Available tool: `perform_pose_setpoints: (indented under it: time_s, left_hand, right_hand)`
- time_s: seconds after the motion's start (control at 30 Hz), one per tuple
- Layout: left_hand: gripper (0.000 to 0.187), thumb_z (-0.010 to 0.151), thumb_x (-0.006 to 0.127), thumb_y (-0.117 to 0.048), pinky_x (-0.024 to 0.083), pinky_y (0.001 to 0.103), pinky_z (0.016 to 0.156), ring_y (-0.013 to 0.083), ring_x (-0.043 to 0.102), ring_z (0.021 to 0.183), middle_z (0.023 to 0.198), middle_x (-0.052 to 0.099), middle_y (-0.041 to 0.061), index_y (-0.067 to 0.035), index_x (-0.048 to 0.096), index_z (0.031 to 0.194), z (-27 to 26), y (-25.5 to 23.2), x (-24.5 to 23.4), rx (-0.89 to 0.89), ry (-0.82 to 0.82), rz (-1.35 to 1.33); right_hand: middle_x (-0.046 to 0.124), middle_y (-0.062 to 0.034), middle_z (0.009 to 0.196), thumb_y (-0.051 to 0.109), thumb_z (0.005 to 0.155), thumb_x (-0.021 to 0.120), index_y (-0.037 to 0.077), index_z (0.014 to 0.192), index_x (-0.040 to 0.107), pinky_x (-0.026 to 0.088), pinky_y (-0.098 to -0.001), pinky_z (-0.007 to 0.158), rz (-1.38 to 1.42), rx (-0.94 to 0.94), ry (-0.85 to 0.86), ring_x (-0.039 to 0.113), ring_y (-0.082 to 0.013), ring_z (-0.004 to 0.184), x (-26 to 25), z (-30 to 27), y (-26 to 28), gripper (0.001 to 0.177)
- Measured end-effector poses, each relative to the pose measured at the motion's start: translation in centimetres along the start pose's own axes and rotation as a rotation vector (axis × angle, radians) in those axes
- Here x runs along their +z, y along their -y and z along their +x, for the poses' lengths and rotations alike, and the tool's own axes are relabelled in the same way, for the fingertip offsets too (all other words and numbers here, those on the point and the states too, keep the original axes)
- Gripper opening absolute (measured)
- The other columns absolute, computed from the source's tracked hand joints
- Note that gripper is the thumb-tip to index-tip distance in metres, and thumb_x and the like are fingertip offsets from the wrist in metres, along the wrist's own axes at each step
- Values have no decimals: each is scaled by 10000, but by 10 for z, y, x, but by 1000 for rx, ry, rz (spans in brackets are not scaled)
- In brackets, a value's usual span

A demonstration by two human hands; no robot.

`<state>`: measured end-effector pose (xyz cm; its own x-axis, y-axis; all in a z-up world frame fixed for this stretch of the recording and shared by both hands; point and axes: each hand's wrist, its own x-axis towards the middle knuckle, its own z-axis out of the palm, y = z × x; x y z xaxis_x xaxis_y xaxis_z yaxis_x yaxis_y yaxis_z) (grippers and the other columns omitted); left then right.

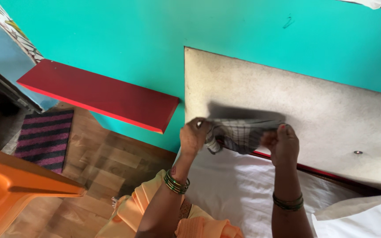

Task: The person wipes the headboard and side panel of a bed frame using a gray cloth. They move along the length of the bed, wiping the upper and lower edges of the frame.

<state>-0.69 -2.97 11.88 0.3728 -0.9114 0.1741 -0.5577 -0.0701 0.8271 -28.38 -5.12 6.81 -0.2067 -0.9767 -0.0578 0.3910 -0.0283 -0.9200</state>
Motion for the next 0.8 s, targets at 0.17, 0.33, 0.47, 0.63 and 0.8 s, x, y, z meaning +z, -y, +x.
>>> perform_pose_setpoints:
  time_s: [0.17, 0.33, 0.47, 0.63, 0.8]
  left_hand:
    - [220, 952, 677, -151, 609, 356, 680, 227, 765, 720, 871, 767, 138, -57, 717, 1147, 10, -57, -3, 289, -71, -156]
    - [272, 1024, 638, -129, 569, 398, 887, 273, 715, 954, 1045, 734, 108, -121, 653, 1296, 32, -99, -1, 834, -339, -129]
    - [455, 1022, 660, -263, 484, 448, 919, 241, 674, 953, 984, 694, 48, -140, 560, 1449, 54, -108, 9, 1021, -381, 149]
    - [641, 984, 569, -512, 488, 422, 755, 212, 652, 845, 962, 696, 13, -159, 507, 1516, 90, -91, 37, 997, -463, 429]
    - [599, 1063, 526, -532, 521, 337, 622, 185, 612, 711, 831, 638, 0, -137, 571, 1511, 116, -61, 58, 1076, -502, 360]
  right_hand:
    - [708, -135, 1144, 230, 1142, 465, 73, 1232, 484, 617, -470, 976, 415, -461, 116, 710, -264, 1113, 32, 10, 19, 182]
    - [505, -240, 1476, 328, 1171, 542, 21, 1565, 302, 469, -433, 1183, -201, -1142, 59, 530, -281, 1379, 66, 21, 49, 554]
    - [563, -295, 1211, 384, 1088, 591, -40, 1465, 411, 450, -474, 1018, -1012, -1382, -145, 539, -342, 1197, 79, 45, 65, 596]
    - [629, -149, 894, 482, 1052, 583, 44, 1280, 698, 502, -418, 661, -1444, -1290, -385, 606, -306, 746, 112, 71, 39, 507]
    - [599, -134, 795, 481, 1051, 591, 42, 1211, 708, 484, -409, 562, -1406, -1350, -411, 590, -306, 631, 108, 84, 27, 483]
